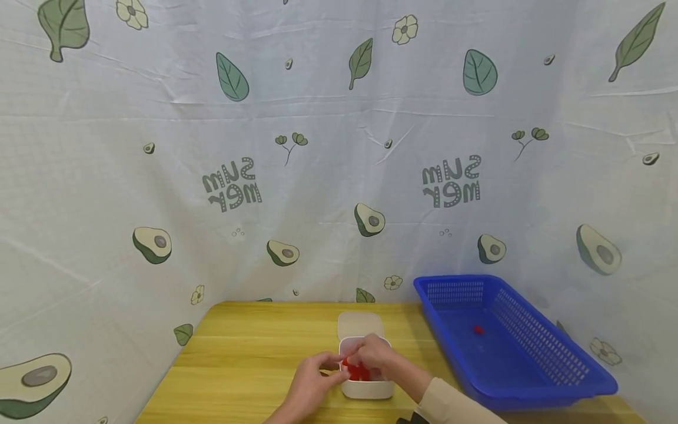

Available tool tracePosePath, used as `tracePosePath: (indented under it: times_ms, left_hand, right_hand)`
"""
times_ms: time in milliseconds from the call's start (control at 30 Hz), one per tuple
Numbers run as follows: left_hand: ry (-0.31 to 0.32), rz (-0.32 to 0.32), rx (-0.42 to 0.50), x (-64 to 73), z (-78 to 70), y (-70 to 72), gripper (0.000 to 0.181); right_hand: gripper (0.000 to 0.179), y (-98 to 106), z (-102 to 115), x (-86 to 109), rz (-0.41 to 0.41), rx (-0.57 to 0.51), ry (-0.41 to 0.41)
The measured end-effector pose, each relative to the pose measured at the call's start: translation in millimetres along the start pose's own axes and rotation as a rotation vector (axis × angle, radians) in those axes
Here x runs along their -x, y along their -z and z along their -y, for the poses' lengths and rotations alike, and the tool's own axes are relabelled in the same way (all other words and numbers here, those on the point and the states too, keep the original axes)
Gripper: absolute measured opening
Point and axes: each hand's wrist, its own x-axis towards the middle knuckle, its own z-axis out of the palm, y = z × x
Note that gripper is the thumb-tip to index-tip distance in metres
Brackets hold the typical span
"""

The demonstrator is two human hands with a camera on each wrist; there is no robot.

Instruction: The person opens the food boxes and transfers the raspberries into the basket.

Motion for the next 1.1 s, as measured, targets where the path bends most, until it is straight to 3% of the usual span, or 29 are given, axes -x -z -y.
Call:
tracePosePath:
  times_ms: [267,700,1100]
  left_hand:
    - [0.042,0.009,0.015,-1.0,-0.6,-0.2,0.033]
    - [0.044,0.005,0.015,-2.4,-0.2,-1.2,0.037]
    - [0.051,0.014,0.028,-1.2,1.0,-0.2,0.036]
  right_hand:
    - [0.017,6,5,3.5,-0.008,0.001,-0.012]
    - [0.023,23,15,8.5,-0.020,0.041,0.025]
    - [0.020,44,25,13.7,-0.056,0.003,0.013]
